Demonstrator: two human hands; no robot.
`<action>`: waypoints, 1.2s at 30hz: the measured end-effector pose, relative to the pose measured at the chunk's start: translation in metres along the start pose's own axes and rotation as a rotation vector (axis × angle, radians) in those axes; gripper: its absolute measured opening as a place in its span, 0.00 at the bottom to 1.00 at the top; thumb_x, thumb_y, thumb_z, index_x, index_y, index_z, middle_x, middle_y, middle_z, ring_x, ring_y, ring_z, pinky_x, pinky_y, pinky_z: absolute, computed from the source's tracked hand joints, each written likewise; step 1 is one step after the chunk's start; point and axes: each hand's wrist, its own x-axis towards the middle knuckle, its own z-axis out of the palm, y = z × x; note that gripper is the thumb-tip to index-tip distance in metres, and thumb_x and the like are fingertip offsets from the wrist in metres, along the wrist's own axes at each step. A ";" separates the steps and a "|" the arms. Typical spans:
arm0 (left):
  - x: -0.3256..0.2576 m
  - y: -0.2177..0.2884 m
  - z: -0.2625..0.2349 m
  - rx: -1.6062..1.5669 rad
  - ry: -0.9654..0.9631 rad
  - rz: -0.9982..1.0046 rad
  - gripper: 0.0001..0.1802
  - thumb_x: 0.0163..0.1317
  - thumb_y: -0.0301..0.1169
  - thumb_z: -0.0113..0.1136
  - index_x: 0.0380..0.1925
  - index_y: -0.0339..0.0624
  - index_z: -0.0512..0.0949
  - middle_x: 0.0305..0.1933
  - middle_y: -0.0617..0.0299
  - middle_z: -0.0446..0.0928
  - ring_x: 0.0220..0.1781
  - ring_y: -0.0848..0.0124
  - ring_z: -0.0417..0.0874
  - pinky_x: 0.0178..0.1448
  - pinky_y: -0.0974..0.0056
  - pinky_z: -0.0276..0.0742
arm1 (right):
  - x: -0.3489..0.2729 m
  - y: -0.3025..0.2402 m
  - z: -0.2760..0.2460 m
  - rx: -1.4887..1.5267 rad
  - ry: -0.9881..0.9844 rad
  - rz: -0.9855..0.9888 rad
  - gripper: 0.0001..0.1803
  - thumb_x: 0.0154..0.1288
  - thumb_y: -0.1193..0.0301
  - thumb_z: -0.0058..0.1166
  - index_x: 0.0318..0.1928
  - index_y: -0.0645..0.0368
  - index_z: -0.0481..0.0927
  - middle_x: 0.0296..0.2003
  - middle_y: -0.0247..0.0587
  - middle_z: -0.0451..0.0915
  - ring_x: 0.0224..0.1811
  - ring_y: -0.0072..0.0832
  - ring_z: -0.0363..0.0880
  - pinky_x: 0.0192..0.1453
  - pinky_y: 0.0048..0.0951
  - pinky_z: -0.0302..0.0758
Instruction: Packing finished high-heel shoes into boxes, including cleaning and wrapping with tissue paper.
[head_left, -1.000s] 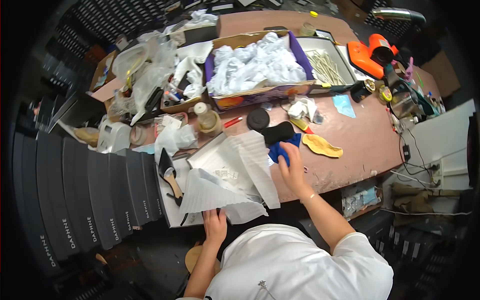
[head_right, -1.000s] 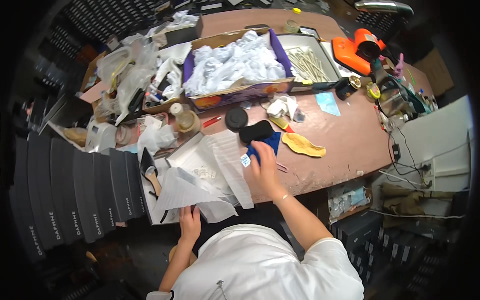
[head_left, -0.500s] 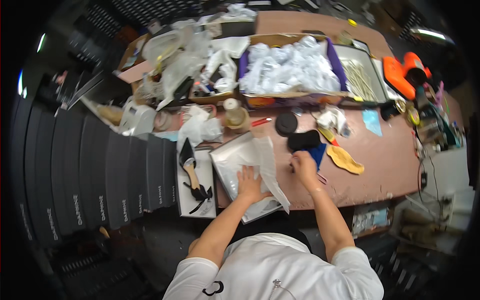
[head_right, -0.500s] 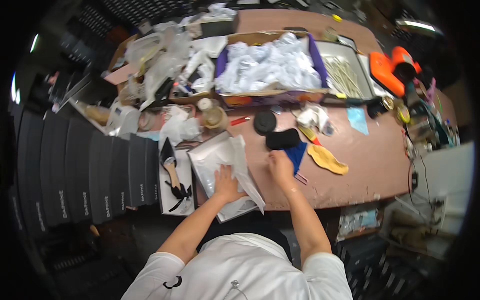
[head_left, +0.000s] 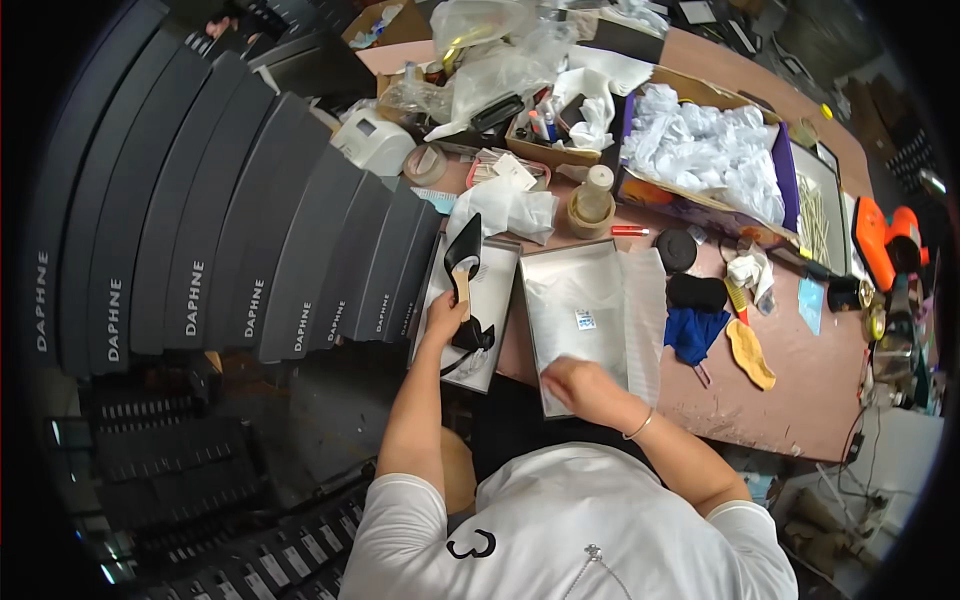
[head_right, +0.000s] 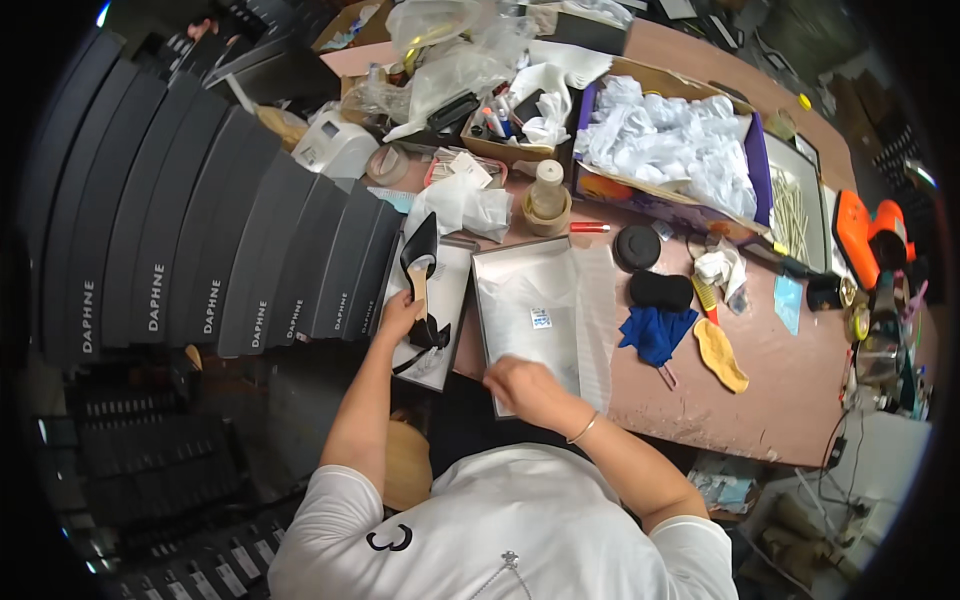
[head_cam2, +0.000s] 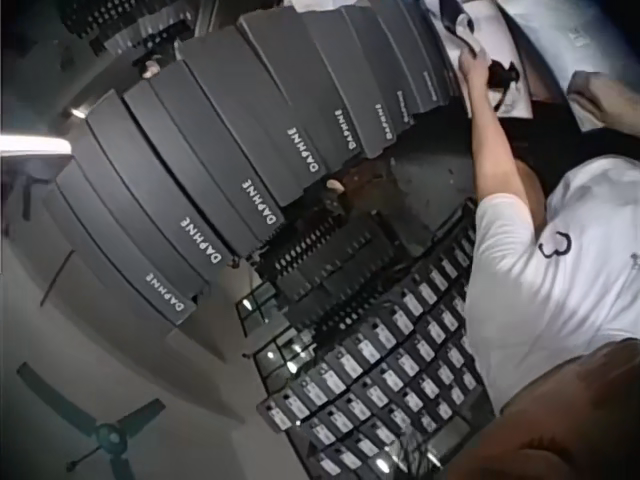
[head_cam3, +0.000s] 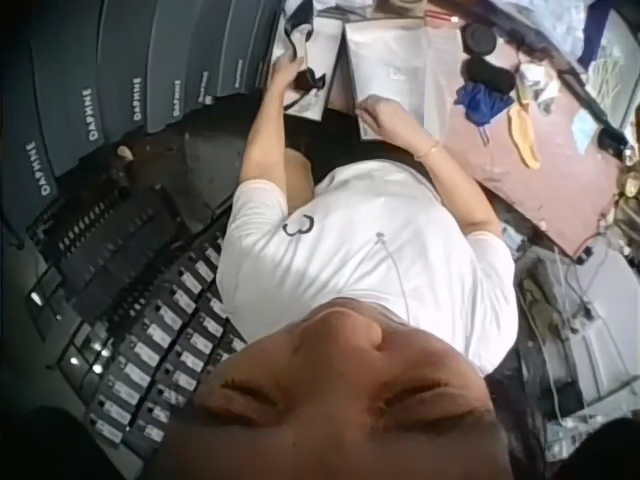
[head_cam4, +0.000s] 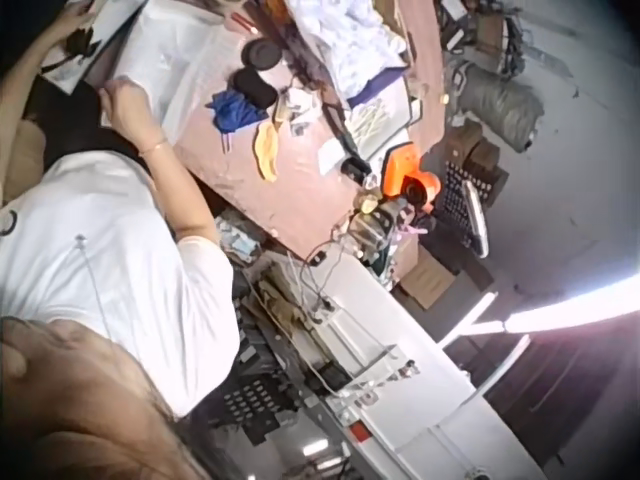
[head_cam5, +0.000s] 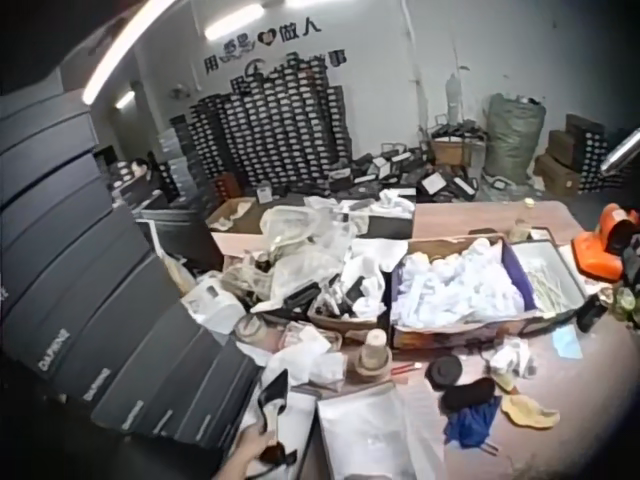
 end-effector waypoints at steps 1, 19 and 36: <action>0.003 -0.006 0.003 -0.130 -0.004 -0.012 0.15 0.59 0.31 0.59 0.42 0.30 0.78 0.39 0.49 0.83 0.42 0.59 0.85 0.45 0.60 0.76 | -0.005 0.006 0.010 0.005 -0.157 -0.021 0.09 0.64 0.69 0.55 0.39 0.61 0.80 0.35 0.50 0.81 0.38 0.50 0.80 0.44 0.45 0.76; -0.164 0.087 0.037 -2.008 -0.430 -0.548 0.16 0.70 0.37 0.47 0.49 0.40 0.75 0.48 0.59 0.79 0.51 0.63 0.80 0.57 0.61 0.78 | 0.033 -0.059 -0.013 -0.467 0.070 -0.681 0.38 0.45 0.69 0.69 0.61 0.50 0.71 0.59 0.50 0.68 0.63 0.44 0.68 0.64 0.47 0.67; -0.196 0.099 0.057 -1.500 0.041 -0.198 0.09 0.70 0.32 0.49 0.45 0.41 0.72 0.42 0.55 0.78 0.43 0.64 0.82 0.47 0.57 0.80 | -0.008 -0.089 -0.034 0.822 -0.054 -0.104 0.53 0.58 0.62 0.68 0.75 0.55 0.45 0.47 0.43 0.77 0.50 0.29 0.77 0.55 0.30 0.73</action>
